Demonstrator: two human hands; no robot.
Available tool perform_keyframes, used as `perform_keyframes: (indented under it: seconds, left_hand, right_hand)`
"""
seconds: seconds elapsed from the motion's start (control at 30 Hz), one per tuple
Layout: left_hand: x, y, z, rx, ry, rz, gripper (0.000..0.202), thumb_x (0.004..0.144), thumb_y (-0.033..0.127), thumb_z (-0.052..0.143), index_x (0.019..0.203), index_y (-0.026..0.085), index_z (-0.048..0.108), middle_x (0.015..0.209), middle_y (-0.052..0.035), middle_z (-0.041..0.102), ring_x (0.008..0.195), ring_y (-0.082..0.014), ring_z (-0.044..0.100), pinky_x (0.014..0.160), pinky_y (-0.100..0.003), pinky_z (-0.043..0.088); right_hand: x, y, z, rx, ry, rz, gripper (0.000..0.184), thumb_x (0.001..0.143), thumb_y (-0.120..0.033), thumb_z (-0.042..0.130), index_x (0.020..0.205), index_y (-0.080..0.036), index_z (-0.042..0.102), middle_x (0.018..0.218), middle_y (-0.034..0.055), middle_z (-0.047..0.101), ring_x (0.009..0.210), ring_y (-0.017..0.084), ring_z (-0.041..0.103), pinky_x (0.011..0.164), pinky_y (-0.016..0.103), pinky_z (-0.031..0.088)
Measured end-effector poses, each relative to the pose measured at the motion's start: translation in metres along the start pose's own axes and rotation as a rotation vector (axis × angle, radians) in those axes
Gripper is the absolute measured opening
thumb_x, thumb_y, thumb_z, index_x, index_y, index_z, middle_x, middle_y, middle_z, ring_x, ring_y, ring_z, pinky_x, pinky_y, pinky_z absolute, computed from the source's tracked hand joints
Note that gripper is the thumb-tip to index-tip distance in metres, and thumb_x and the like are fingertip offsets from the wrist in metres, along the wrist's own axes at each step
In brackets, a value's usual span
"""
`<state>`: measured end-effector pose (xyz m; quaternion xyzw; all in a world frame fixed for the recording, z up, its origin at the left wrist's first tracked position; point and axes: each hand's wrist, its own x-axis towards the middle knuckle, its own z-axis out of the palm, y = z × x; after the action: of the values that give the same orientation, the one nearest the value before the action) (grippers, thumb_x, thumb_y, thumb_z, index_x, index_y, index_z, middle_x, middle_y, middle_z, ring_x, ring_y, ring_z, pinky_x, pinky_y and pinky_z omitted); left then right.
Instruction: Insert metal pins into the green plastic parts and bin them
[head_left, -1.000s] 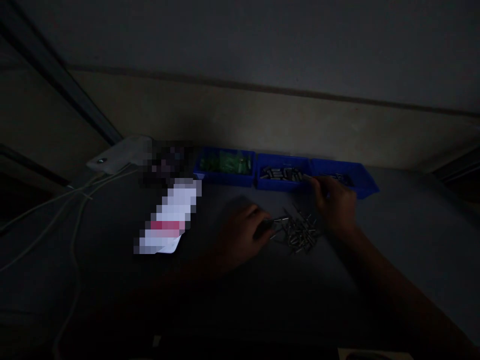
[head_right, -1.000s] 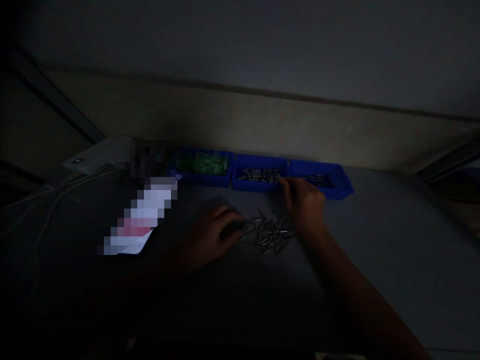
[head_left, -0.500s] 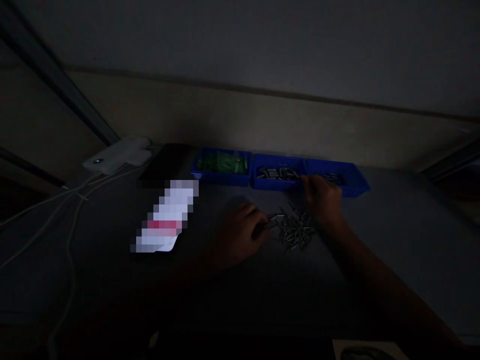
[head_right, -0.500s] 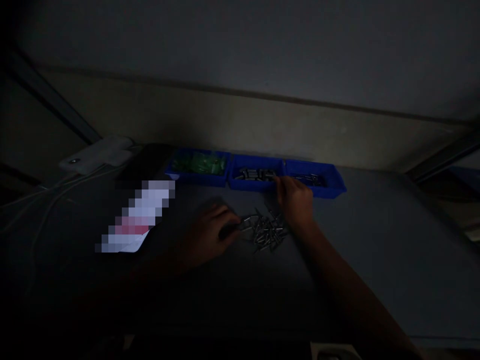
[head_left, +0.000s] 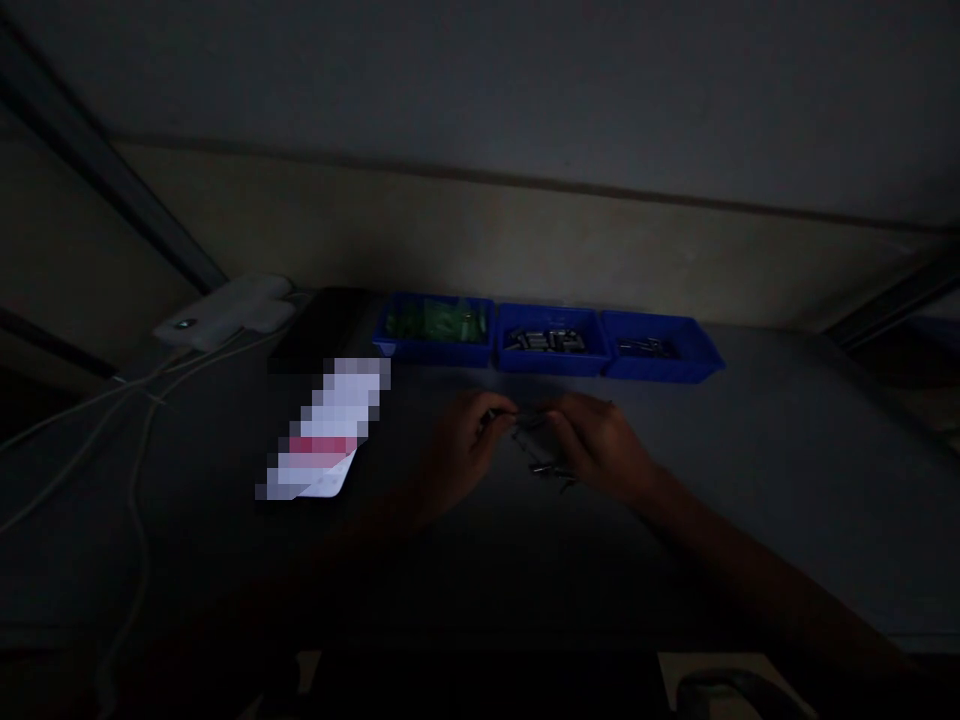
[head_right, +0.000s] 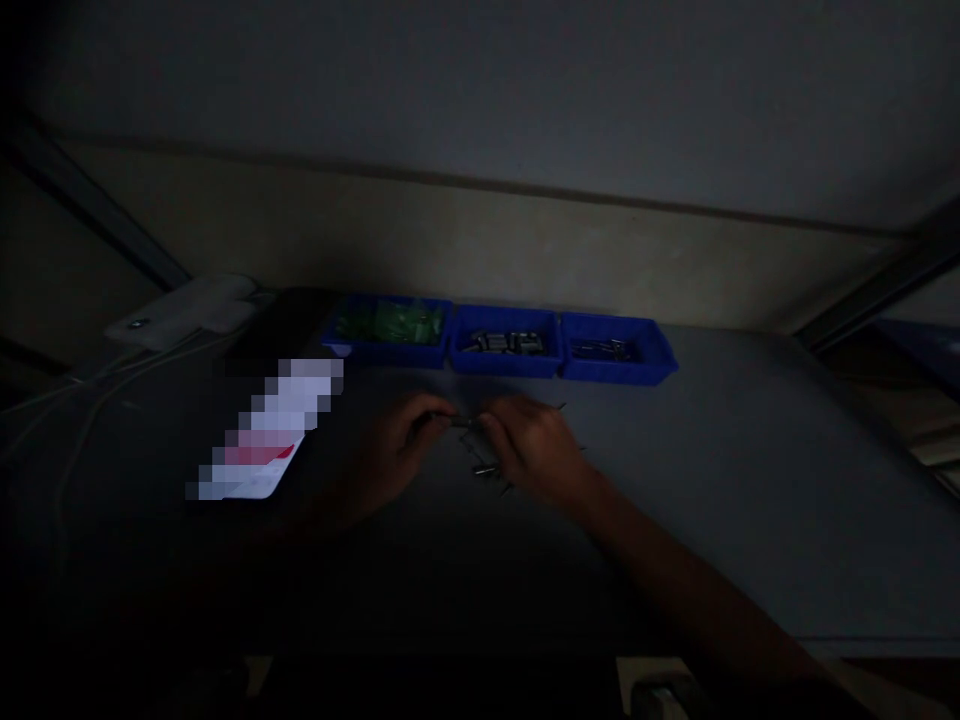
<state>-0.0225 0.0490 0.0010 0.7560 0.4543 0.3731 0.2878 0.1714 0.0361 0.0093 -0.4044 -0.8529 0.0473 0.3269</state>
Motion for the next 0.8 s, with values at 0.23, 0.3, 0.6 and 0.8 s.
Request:
perform_keyframes:
  seconds: [0.23, 0.3, 0.6, 0.8]
  left_hand:
    - [-0.003, 0.004, 0.001, 0.003, 0.003, 0.067, 0.013, 0.088, 0.022, 0.049, 0.088, 0.018, 0.062, 0.086, -0.0027, 0.066, 0.08, -0.0142, 0.061, 0.075, -0.028, 0.049]
    - [-0.005, 0.005, 0.002, 0.005, -0.001, 0.088, 0.013, 0.088, 0.022, 0.05, 0.088, 0.018, 0.062, 0.086, -0.0023, 0.066, 0.08, -0.0139, 0.061, 0.075, -0.028, 0.049]
    - [-0.01, 0.005, 0.006, -0.001, 0.011, 0.155, 0.013, 0.089, 0.019, 0.049, 0.088, 0.017, 0.062, 0.085, -0.0029, 0.065, 0.078, -0.013, 0.06, 0.072, -0.026, 0.049]
    - [-0.014, 0.008, 0.005, 0.004, 0.029, 0.236, 0.014, 0.089, 0.016, 0.047, 0.089, 0.018, 0.06, 0.088, -0.0031, 0.065, 0.08, -0.0123, 0.061, 0.071, -0.024, 0.048]
  right_hand:
    - [-0.001, -0.005, 0.0, 0.021, -0.093, 0.001, 0.029, 0.097, -0.033, 0.037, 0.086, -0.016, 0.057, 0.07, 0.0036, 0.061, 0.063, 0.013, 0.057, 0.06, 0.024, 0.04]
    - [-0.001, -0.007, 0.001, 0.013, -0.12, -0.003, 0.029, 0.097, -0.034, 0.037, 0.084, -0.016, 0.056, 0.067, 0.0026, 0.059, 0.06, 0.012, 0.055, 0.059, 0.024, 0.038]
    - [-0.002, -0.011, 0.003, -0.068, -0.088, -0.043, 0.04, 0.099, -0.031, 0.029, 0.075, -0.016, 0.056, 0.061, 0.0026, 0.057, 0.056, 0.012, 0.051, 0.056, 0.025, 0.033]
    - [-0.004, -0.016, 0.003, 0.058, -0.024, -0.035, 0.04, 0.099, -0.029, 0.031, 0.07, -0.017, 0.055, 0.06, 0.0004, 0.056, 0.054, 0.01, 0.052, 0.056, 0.022, 0.035]
